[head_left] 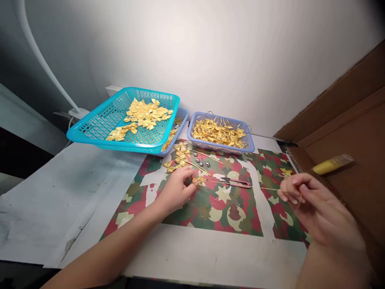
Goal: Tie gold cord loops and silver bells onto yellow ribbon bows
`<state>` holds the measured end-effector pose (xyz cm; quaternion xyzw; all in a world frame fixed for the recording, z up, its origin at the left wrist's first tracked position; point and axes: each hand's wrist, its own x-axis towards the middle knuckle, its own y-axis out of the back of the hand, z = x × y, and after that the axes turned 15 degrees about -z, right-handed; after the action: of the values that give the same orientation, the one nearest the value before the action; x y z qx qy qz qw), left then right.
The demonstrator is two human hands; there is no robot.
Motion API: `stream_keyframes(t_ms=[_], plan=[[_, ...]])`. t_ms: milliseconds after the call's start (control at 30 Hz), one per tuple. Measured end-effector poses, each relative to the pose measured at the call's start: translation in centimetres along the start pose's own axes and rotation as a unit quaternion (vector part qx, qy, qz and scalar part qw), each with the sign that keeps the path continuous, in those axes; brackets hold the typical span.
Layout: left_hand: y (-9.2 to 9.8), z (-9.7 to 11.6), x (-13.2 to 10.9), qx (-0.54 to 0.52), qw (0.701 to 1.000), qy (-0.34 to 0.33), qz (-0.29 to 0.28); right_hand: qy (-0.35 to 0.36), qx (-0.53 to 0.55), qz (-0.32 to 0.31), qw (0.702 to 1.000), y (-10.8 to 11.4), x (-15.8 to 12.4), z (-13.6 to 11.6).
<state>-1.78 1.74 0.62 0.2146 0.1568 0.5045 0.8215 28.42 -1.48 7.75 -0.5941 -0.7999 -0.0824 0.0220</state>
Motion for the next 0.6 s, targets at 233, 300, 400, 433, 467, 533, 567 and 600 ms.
stream_keyframes(t_ms=[233,300,400,433,467,533,567,600], plan=[[-0.3,-0.2,0.0,-0.087,0.995,0.012,-0.056,0.048,0.078,0.052,0.994,0.3,-0.2,-1.1],[-0.3,-0.2,0.1,-0.078,0.995,0.005,-0.058,0.049,0.084,0.081,0.992,0.7,-0.5,-1.2],[-0.3,-0.2,0.0,-0.063,0.996,-0.005,-0.066,0.047,0.092,0.126,0.987,1.1,-1.0,-1.3],[-0.3,-0.2,0.0,-0.059,0.996,-0.008,-0.072,0.055,0.101,0.140,0.983,1.3,-1.1,-1.3],[-0.3,-0.2,0.0,-0.054,0.995,-0.009,-0.078,0.066,0.113,0.152,0.980,1.4,-1.1,-1.3],[-0.2,-0.2,0.0,-0.045,0.995,-0.007,-0.090,0.089,0.129,0.174,0.972,1.6,-1.2,-1.3],[-0.2,-0.2,0.0,-0.042,0.995,-0.004,-0.095,0.094,0.130,0.183,0.970,1.7,-1.2,-1.3],[-0.2,-0.2,0.0,-0.041,0.994,-0.001,-0.098,0.095,0.123,0.189,0.970,1.8,-1.2,-1.2]])
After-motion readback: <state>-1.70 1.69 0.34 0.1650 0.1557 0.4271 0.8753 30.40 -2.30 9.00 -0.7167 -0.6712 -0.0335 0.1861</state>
